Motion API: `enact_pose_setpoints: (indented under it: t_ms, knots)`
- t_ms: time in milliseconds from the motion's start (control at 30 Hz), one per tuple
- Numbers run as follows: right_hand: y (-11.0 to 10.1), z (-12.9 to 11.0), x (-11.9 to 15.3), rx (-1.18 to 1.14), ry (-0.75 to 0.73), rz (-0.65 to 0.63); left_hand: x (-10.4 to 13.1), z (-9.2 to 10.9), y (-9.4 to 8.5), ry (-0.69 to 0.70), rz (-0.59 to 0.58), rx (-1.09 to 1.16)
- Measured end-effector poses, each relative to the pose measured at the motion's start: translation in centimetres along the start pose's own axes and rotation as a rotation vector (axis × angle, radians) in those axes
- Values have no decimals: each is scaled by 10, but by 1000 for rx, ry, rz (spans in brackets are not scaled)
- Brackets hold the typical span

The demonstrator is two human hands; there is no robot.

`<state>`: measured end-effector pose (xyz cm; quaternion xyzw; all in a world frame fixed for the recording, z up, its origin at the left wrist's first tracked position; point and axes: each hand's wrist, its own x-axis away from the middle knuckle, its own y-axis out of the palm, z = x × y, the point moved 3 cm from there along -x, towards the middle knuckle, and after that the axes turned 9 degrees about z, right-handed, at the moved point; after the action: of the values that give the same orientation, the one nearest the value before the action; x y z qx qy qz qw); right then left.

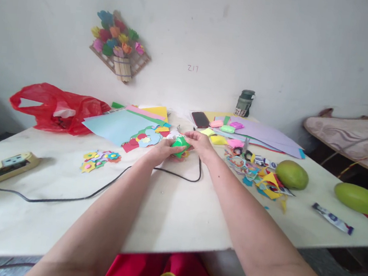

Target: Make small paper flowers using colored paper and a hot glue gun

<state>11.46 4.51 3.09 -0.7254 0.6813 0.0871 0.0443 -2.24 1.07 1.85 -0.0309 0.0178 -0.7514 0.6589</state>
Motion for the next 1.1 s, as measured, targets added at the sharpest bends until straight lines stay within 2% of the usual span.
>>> enact_pose_setpoints:
  t_ms: [133,333,533,733,967,1100]
  knots:
    - [-3,2,0,-6,49,-50,3,5,0,20,16,-83]
    - [-3,4,0,30,28,-84,6,9,2,75,-57,-153]
    - [0,-3,3,78,-37,21,4,7,2,99,-67,-235]
    - [1,-3,0,103,-63,47,2,7,3,126,-47,-233]
    - [-7,5,-3,-11,59,-51,5,8,1,124,-67,-203]
    - [-6,5,-2,0,44,-99,7,11,2,95,-57,-195]
